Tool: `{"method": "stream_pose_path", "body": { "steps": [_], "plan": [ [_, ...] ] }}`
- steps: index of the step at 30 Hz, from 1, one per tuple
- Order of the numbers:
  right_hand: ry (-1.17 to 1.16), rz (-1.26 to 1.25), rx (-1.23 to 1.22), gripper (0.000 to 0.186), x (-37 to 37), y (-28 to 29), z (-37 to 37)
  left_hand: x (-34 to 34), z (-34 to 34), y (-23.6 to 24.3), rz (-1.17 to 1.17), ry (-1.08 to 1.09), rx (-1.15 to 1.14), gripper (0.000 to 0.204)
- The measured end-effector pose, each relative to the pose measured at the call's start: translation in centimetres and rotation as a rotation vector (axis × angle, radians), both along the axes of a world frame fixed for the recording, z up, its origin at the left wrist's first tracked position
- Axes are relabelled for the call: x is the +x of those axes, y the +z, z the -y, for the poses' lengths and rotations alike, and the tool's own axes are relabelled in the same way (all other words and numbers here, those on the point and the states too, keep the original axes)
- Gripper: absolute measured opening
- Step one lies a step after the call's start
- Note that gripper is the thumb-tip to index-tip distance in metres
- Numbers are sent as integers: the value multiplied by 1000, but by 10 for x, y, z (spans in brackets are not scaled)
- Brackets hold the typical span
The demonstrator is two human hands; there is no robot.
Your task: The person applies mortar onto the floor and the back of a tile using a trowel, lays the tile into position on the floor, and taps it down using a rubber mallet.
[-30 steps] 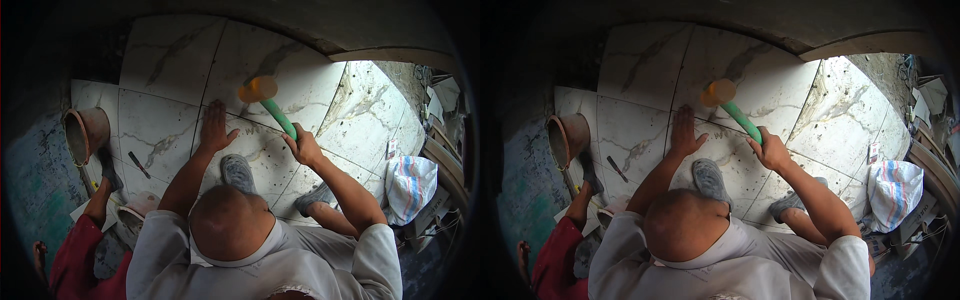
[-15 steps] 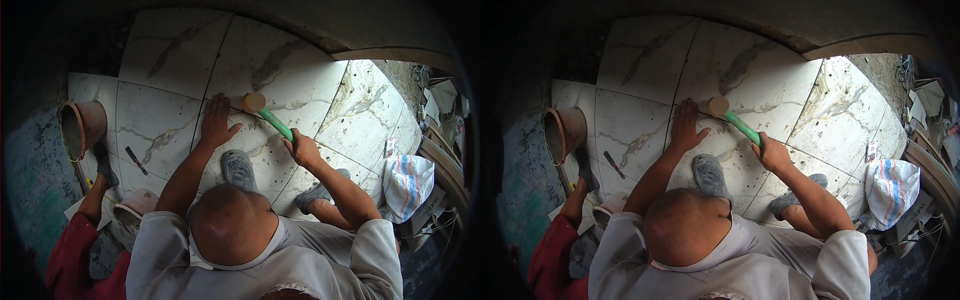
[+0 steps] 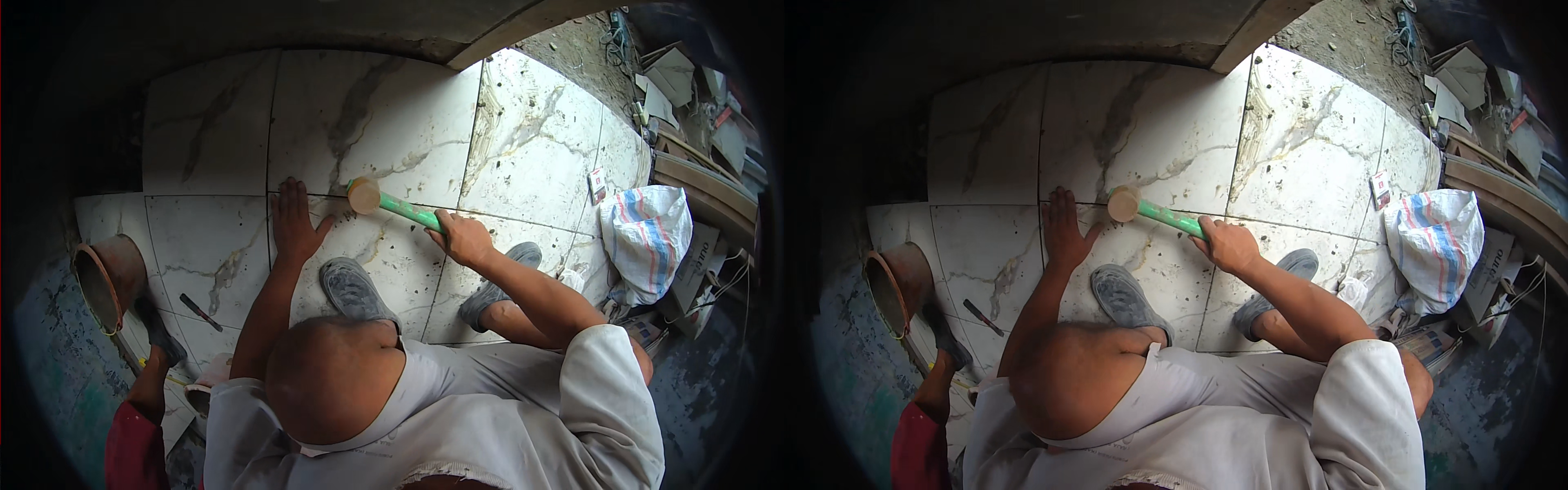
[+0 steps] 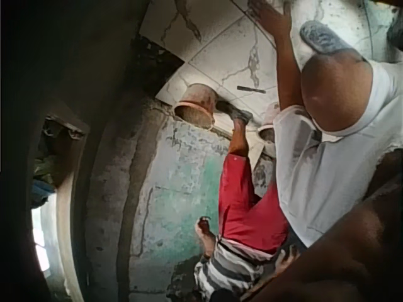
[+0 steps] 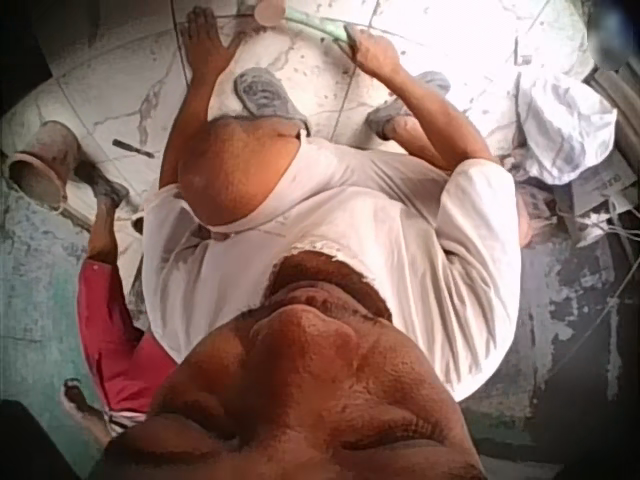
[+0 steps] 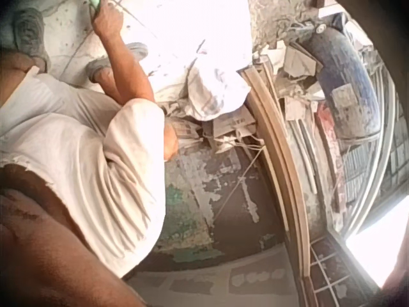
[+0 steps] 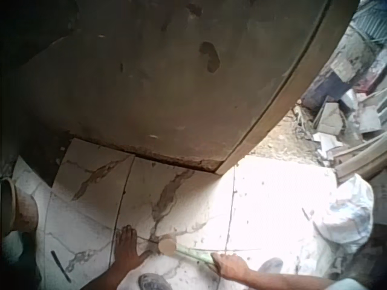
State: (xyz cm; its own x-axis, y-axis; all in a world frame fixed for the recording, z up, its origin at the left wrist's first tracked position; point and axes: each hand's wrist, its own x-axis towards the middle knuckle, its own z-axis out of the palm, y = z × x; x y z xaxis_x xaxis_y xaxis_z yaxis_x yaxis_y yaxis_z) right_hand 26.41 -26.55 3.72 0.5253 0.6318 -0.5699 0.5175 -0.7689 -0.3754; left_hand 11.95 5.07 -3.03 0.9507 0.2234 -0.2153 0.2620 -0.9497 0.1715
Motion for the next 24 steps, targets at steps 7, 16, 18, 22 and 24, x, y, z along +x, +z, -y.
{"method": "stream_pose_path", "body": {
  "steps": [7, 16, 18, 22, 24],
  "plan": [
    [-60, 80, 77, 34, 7, -10, 30, 10, 9, 1, -17, -10, -10, 94],
    [-75, 112, 239, 32, 8, -2, 50, 21, 37, 2, -95, 104, 89, 106],
    [-100, 144, 322, 32, 12, -3, 58, 33, 59, 0, -125, 336, 67, 120],
    [-105, 153, 389, 32, 19, -1, 82, 49, 67, -3, -150, 513, 57, 125],
    [-99, 148, 365, 31, 21, -4, 90, 50, 64, -7, -170, 570, 37, 130]
  ]
}}
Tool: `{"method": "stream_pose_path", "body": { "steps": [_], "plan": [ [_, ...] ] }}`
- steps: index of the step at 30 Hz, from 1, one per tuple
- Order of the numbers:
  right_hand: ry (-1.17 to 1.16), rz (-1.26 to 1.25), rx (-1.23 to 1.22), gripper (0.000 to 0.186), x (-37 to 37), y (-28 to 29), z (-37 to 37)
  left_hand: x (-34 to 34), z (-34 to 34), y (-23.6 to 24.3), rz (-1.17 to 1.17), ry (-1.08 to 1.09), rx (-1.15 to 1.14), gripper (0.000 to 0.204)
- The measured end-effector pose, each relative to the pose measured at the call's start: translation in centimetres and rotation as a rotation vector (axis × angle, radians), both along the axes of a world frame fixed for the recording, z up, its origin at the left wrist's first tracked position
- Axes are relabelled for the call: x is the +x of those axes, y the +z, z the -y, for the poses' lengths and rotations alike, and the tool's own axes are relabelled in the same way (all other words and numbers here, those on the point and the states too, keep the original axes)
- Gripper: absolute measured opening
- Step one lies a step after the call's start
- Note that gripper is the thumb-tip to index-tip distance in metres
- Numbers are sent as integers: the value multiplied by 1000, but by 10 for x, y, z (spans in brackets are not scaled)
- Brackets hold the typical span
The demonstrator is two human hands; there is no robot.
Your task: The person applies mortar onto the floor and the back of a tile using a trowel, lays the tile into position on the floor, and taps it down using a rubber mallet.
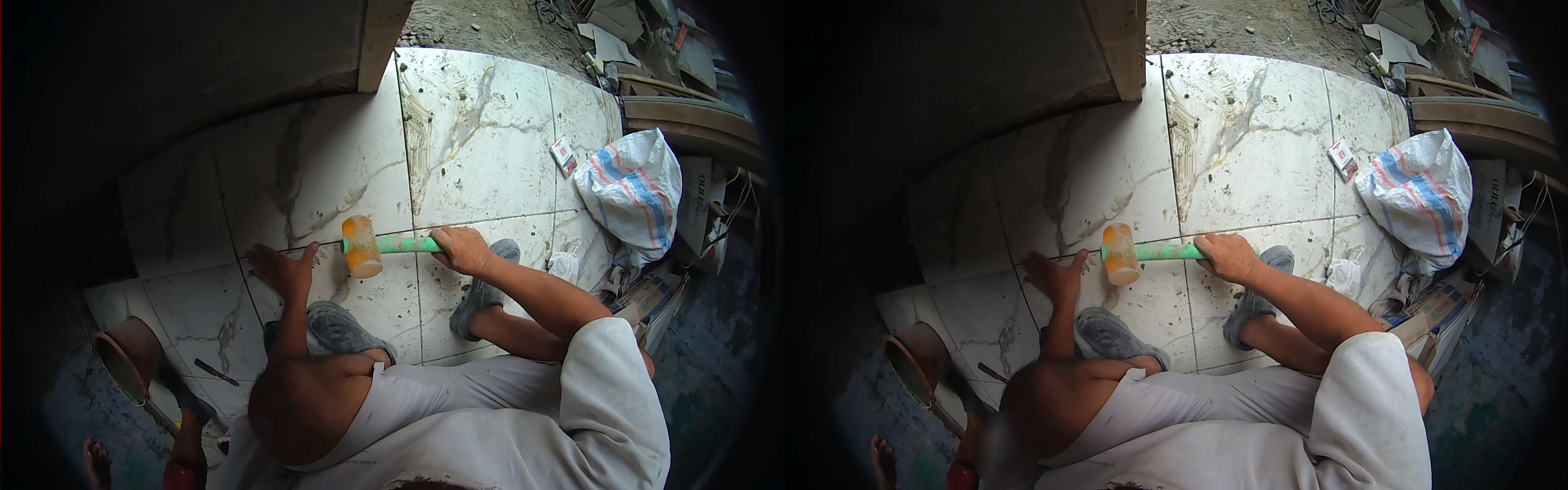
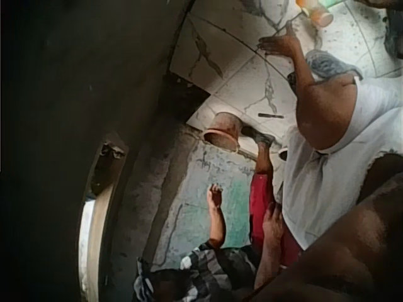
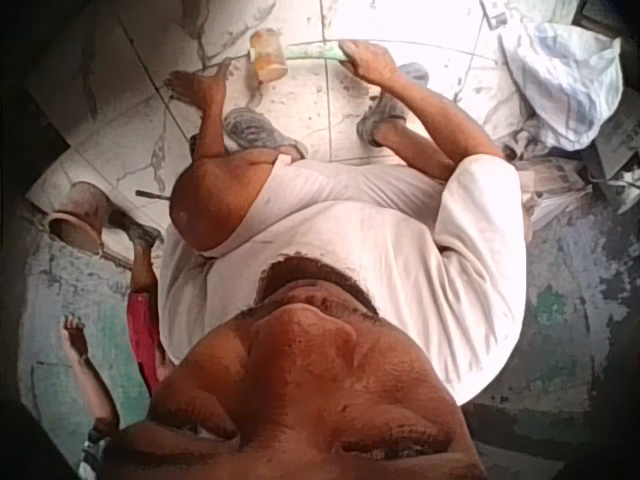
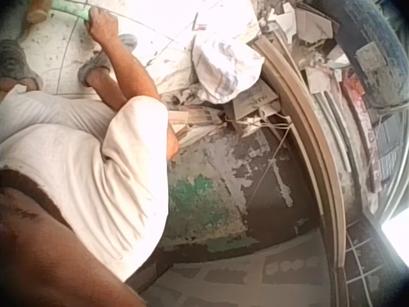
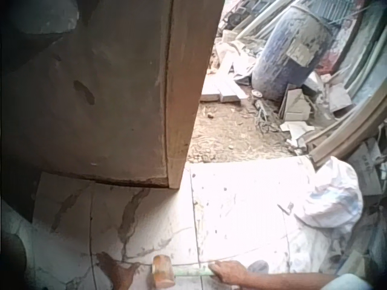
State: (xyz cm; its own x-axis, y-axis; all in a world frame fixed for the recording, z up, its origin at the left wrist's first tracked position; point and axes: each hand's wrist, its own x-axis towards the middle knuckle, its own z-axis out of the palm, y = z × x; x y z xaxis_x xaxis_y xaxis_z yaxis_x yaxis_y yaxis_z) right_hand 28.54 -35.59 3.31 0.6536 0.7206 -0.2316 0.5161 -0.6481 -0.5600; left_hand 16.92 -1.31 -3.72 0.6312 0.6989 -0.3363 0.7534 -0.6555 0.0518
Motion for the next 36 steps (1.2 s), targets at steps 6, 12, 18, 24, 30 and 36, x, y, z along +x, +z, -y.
{"method": "stream_pose_path", "body": {
  "steps": [6, 12, 18, 24, 30, 36],
  "plan": [
    [76, -183, -341, 19, 2, -6, 4, 9, 1, 2, -48, 85, -39, 134],
    [-50, -226, -350, 24, 31, 16, 10, 9, -3, 0, 13, 93, -56, 137],
    [-364, -97, -296, 32, 135, 35, 37, 9, -3, -3, 53, 83, -82, 138],
    [-170, 20, -230, 32, 147, 46, 28, 9, -4, -3, 57, 114, -88, 139],
    [94, -145, -513, 24, 97, 46, 11, 10, -7, 0, 42, 129, -109, 139],
    [128, -111, -406, 23, 83, 63, 9, 10, -4, 0, 61, 126, -105, 139]
  ]
}}
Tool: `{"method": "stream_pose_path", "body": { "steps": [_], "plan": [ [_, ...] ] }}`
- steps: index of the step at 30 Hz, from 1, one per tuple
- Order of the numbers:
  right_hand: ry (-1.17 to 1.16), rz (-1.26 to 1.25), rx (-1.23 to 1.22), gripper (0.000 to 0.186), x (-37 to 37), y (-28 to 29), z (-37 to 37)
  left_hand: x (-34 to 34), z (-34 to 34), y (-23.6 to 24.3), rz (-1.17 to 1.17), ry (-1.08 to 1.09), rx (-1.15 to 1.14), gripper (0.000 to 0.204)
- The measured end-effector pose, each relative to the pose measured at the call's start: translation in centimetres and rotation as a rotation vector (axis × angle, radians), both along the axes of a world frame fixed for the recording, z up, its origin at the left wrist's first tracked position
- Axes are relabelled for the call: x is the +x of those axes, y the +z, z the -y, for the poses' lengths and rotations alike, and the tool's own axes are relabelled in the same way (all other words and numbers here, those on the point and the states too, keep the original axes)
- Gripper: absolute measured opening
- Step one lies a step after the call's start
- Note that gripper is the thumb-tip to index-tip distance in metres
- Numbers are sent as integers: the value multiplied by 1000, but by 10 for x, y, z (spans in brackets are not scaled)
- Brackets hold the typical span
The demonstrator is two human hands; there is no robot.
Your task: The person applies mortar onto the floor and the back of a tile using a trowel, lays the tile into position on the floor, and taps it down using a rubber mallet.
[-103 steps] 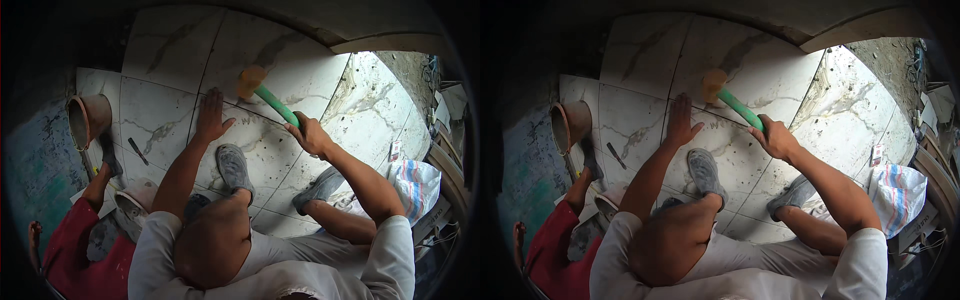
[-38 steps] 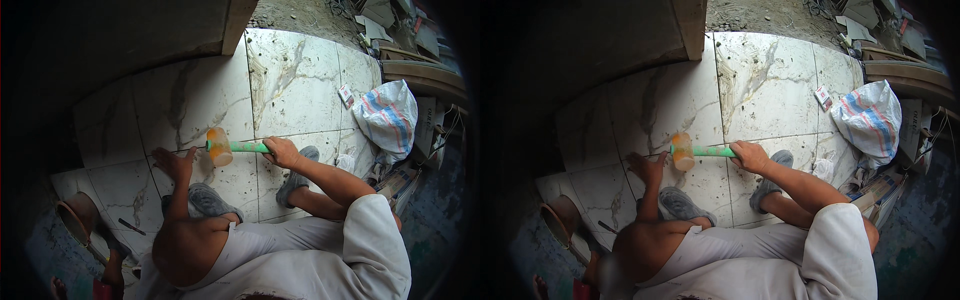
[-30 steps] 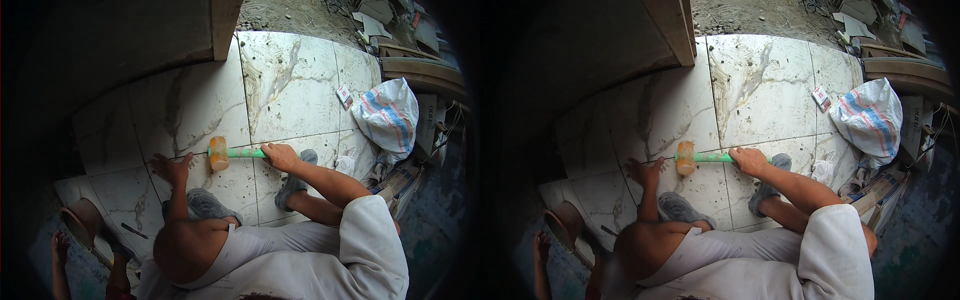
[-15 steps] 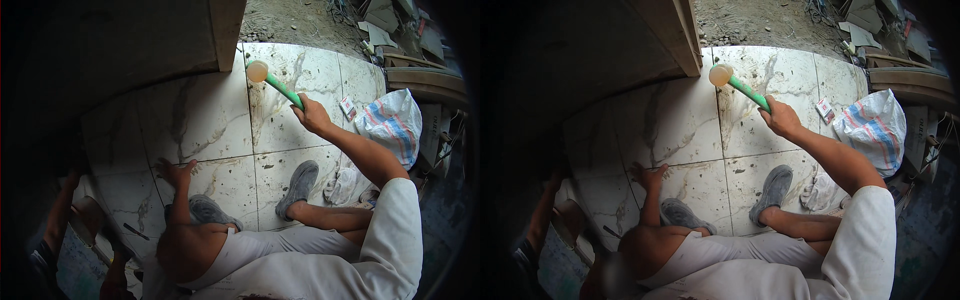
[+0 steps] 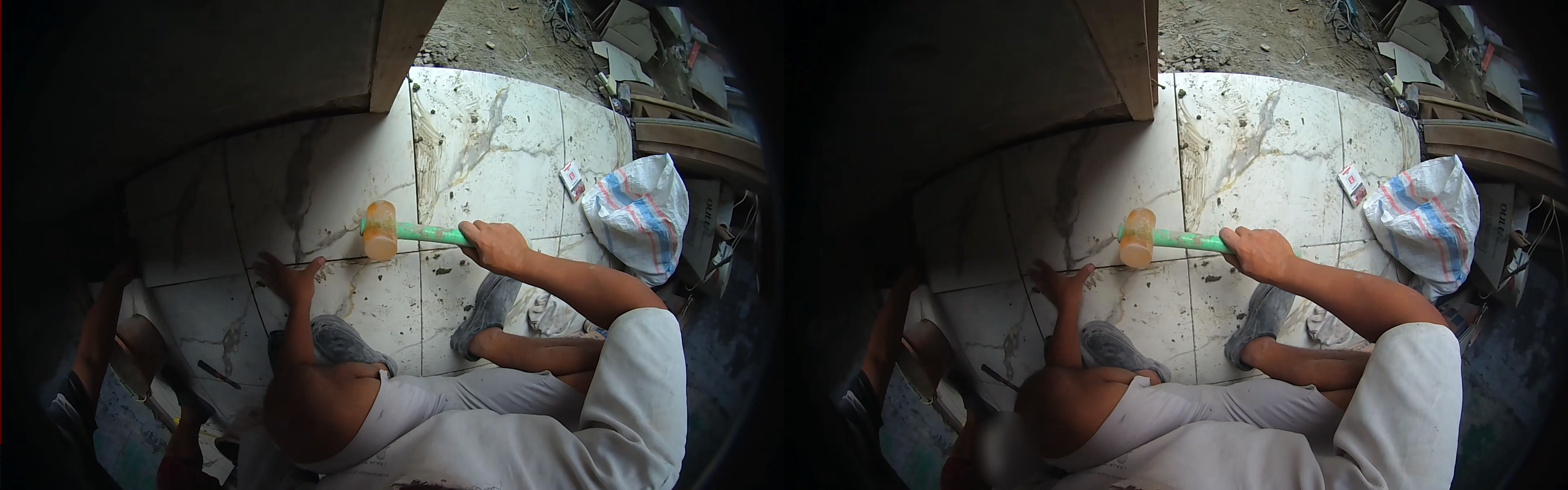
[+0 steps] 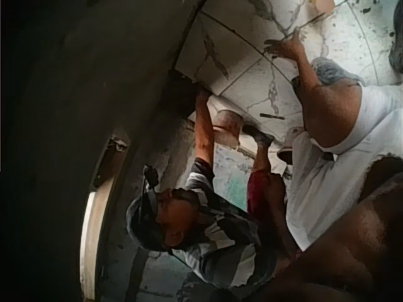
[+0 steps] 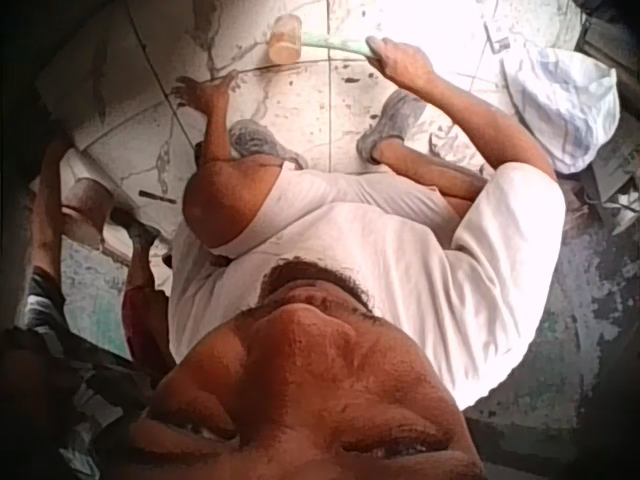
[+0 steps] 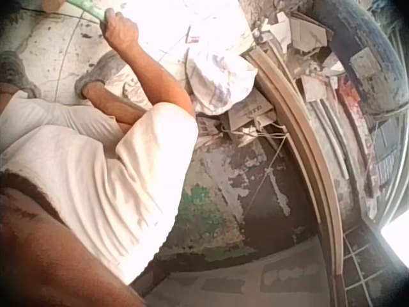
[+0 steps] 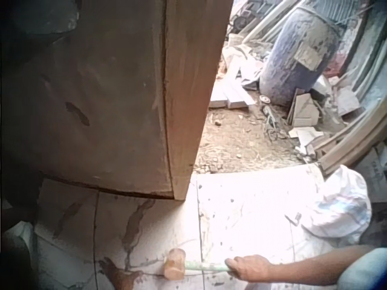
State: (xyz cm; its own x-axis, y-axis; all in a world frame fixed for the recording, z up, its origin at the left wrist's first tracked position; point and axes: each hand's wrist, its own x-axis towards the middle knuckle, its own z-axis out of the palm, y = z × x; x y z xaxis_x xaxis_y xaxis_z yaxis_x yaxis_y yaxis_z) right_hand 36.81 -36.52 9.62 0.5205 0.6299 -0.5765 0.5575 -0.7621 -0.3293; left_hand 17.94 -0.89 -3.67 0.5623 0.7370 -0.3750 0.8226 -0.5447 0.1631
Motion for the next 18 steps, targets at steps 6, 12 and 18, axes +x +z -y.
{"method": "stream_pose_path", "body": {
  "steps": [6, 12, 18],
  "plan": [
    [-30, -67, -125, 25, -9, -1, 2, 7, 2, 4, -13, 14, -19, 140],
    [-48, -97, 157, 32, -35, 5, -58, -7, -3, 0, 49, 14, 47, 139],
    [-82, -55, 305, 38, -36, -6, -144, -9, -1, 4, 127, -48, 74, 126]
  ]
}}
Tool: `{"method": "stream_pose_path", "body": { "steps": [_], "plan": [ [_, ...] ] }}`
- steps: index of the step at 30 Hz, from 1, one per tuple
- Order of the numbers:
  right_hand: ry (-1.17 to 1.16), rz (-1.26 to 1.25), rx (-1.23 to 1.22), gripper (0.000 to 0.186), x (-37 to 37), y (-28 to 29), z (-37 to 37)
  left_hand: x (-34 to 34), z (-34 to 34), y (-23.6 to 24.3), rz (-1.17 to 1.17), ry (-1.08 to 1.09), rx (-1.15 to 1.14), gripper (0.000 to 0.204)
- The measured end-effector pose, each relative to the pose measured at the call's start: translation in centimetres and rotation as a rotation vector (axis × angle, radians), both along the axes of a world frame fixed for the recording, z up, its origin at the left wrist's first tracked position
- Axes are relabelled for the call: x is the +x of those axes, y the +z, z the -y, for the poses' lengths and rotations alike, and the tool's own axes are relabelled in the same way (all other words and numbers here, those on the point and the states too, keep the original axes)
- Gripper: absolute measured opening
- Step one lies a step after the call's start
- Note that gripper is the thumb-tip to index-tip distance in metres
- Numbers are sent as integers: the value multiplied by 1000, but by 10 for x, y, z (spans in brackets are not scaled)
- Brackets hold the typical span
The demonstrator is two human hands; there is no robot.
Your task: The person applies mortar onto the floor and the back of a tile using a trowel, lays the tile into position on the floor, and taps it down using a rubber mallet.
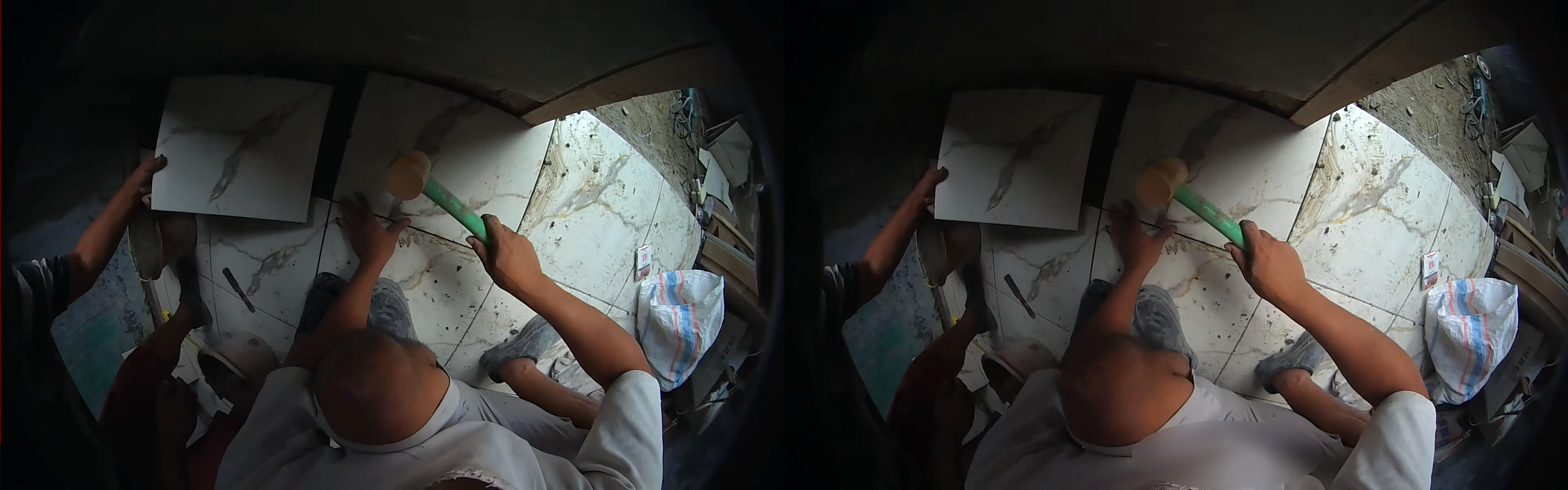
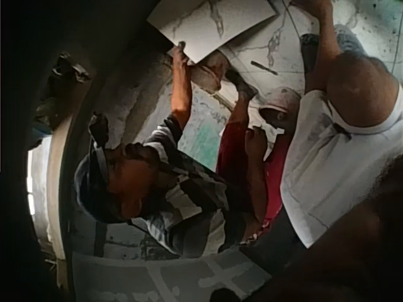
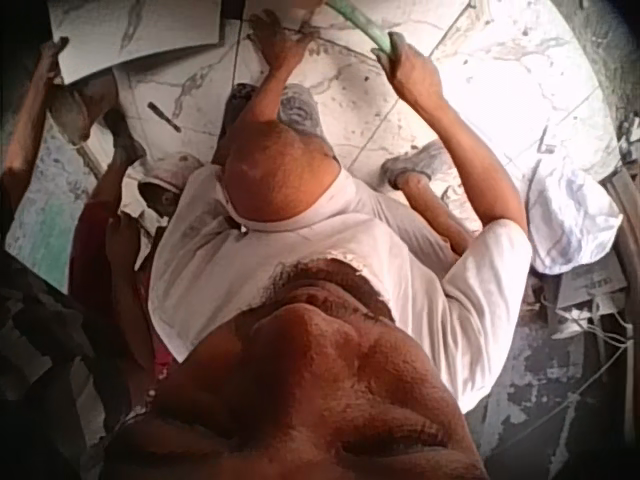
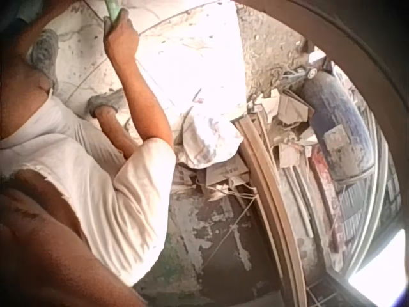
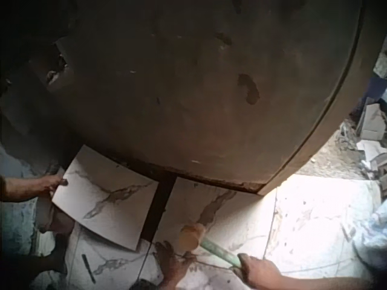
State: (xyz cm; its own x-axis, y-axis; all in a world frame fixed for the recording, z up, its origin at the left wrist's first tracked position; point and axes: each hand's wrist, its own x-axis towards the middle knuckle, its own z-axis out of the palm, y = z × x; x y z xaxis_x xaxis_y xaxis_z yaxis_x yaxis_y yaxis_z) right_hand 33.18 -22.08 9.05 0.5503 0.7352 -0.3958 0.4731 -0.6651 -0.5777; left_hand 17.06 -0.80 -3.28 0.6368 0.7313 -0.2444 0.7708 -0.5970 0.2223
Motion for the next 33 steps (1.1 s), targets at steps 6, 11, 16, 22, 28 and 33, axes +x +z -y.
{"method": "stream_pose_path", "body": {
  "steps": [6, 11, 16, 22, 28, 33],
  "plan": [
    [38, 3, -163, 34, 3, -30, -15, 5, 0, 13, -14, 83, -82, 121],
    [40, 91, -69, 34, -2, -19, -21, 8, 1, 19, -20, 105, -95, 120],
    [82, 10, -150, 34, 11, -7, -58, 9, 2, 28, 41, 142, -116, 117],
    [356, 146, -22, 47, 50, 36, -205, 7, 1, 25, 97, 181, -133, 116],
    [665, 381, -112, 45, 91, 48, -319, 3, 3, 17, 161, 158, -107, 114],
    [800, 308, -677, 41, 100, 68, -360, 0, 3, 15, 183, 181, -156, 114]
  ]
}}
